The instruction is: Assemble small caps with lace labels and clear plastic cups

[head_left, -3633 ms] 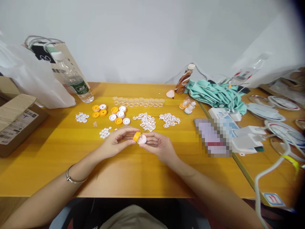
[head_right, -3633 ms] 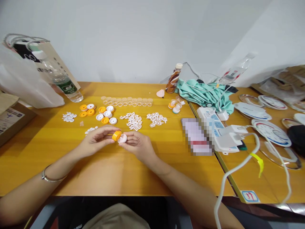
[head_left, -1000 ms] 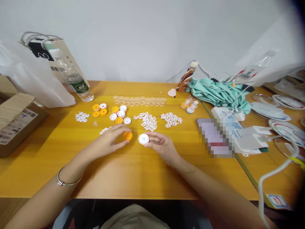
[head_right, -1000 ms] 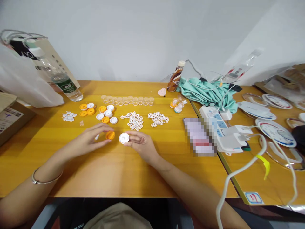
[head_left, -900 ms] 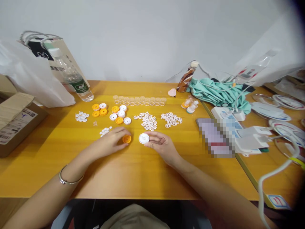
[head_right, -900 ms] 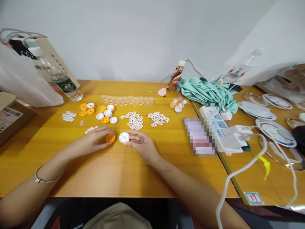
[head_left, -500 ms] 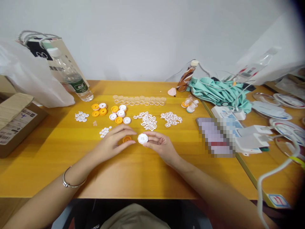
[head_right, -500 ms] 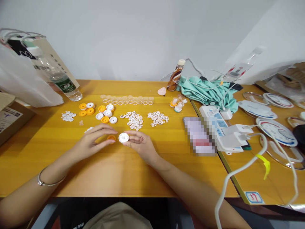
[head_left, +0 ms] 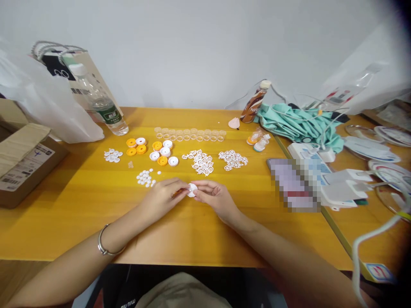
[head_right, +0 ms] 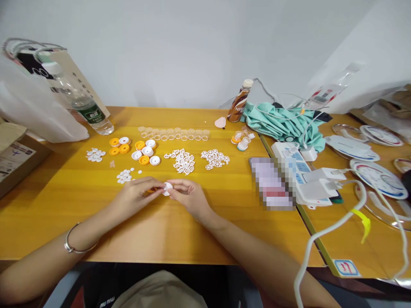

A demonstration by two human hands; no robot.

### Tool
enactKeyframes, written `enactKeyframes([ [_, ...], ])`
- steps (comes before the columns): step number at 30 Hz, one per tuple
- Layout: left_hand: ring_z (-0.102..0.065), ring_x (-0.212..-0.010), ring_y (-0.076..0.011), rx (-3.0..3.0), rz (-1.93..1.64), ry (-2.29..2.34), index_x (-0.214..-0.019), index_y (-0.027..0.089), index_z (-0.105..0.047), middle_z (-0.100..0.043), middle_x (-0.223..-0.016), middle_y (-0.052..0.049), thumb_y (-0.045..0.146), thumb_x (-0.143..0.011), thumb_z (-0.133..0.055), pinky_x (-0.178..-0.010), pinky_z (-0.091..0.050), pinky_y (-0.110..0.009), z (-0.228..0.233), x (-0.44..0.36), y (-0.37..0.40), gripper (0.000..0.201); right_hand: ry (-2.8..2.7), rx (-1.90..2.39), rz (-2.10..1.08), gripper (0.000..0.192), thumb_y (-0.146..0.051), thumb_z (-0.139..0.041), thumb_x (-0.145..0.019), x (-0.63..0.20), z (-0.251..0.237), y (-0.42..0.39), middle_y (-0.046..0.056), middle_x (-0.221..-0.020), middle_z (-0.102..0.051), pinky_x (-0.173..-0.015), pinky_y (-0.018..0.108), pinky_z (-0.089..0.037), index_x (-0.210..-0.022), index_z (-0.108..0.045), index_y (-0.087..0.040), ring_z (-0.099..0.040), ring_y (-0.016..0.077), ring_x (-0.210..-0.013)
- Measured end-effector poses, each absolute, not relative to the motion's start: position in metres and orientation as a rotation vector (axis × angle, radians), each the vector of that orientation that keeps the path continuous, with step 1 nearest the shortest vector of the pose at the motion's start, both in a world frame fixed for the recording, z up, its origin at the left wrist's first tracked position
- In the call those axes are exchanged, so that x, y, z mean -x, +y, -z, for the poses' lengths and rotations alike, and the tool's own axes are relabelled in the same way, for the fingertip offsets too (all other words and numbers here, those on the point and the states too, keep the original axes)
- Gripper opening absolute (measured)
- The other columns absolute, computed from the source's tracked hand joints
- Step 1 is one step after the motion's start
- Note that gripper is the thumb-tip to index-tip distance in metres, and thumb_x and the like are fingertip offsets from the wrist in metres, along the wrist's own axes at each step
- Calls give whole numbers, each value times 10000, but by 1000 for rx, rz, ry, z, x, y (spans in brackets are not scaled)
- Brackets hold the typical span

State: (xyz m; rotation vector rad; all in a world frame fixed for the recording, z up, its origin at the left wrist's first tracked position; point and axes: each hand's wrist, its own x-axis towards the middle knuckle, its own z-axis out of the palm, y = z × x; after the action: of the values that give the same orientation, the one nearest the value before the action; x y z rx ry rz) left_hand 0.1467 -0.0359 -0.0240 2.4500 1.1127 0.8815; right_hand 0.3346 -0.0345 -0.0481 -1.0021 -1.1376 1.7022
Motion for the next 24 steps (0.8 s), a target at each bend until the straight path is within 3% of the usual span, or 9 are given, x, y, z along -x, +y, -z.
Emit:
enactKeyframes([
  [6,-630,-663,-137,-2765,-940,1165,-914,124,-626,-674,-781,-76,180,-878,-491,-599,-534,-253,30,-153,-41,150,-1084,1055,-1682,295,-314,-763,-622,-333,48,-34,19,-840,-746,-823,370,-564,-893,-708,-211,-699,163,-750],
  [13,-656,-751,-142,-2887,-1061,1039,-969,134,-616,-681,-856,-76,141,-864,-512,-667,-566,-260,31,-148,-43,148,-1001,1024,-1749,279,-294,-772,-607,-337,44,-34,4,-801,-747,-798,338,-574,-869,-710,-221,-700,142,-729],
  [24,-638,-738,-149,-3059,-953,945,-934,118,-614,-661,-876,-78,124,-841,-558,-620,-559,-260,19,-147,-42,110,-922,1023,-1798,273,-274,-786,-596,-339,41,-33,-2,-827,-745,-814,315,-563,-857,-715,-236,-695,128,-751],
])
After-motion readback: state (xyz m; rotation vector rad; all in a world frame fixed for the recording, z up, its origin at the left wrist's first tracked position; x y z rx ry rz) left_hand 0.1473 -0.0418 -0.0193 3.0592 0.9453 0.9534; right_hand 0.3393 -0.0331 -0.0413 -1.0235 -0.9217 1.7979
